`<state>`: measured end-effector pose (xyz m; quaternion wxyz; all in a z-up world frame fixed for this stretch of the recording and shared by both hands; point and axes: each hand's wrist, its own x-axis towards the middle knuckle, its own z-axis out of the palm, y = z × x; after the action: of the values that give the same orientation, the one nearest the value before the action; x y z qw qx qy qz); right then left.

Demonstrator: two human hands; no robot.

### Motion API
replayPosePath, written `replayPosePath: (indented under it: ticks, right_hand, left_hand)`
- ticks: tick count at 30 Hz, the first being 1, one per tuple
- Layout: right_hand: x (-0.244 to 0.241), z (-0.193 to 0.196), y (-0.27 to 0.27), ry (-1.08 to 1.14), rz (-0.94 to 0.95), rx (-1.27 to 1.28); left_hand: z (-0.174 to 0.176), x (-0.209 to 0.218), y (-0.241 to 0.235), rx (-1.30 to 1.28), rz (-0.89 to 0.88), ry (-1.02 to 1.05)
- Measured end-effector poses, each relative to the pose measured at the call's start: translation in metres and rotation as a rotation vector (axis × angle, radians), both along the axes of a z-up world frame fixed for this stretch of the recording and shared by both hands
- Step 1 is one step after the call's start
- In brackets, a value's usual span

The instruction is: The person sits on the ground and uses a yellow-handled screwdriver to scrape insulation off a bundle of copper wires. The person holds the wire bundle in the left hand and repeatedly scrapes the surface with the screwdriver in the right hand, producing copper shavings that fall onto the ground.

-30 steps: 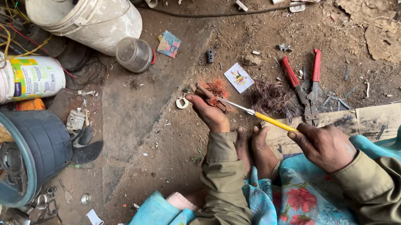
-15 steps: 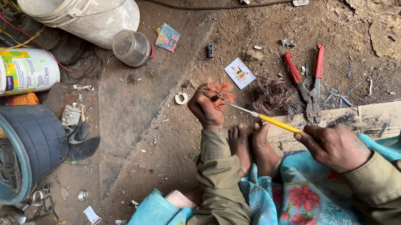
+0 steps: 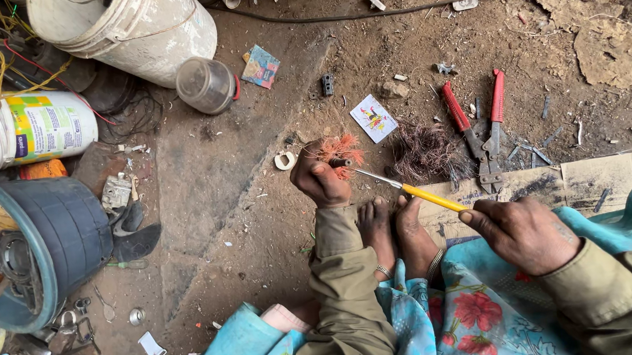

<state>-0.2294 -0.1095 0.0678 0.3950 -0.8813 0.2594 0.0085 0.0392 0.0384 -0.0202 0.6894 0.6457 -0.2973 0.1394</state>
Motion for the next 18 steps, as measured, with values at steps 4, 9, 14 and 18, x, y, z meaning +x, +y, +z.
replayPosePath:
  ticks: [4,9,14,18]
  right_hand:
    - [0.002,-0.01,0.01,-0.024,-0.002,-0.024]
    - [0.01,-0.024,0.024,-0.037,0.002,-0.132]
    - [0.011,-0.032,0.019,-0.135,-0.024,-0.125]
    - [0.004,-0.023,-0.009,-0.055,-0.058,-0.14]
  left_hand:
    - [0.001,0.0,-0.005,-0.023,0.117,-0.072]
    - [0.007,0.0,-0.012,-0.036,0.179,-0.042]
    - [0.017,-0.01,-0.015,-0.141,-0.035,0.183]
    - [0.026,-0.004,-0.006,-0.048,-0.258,0.247]
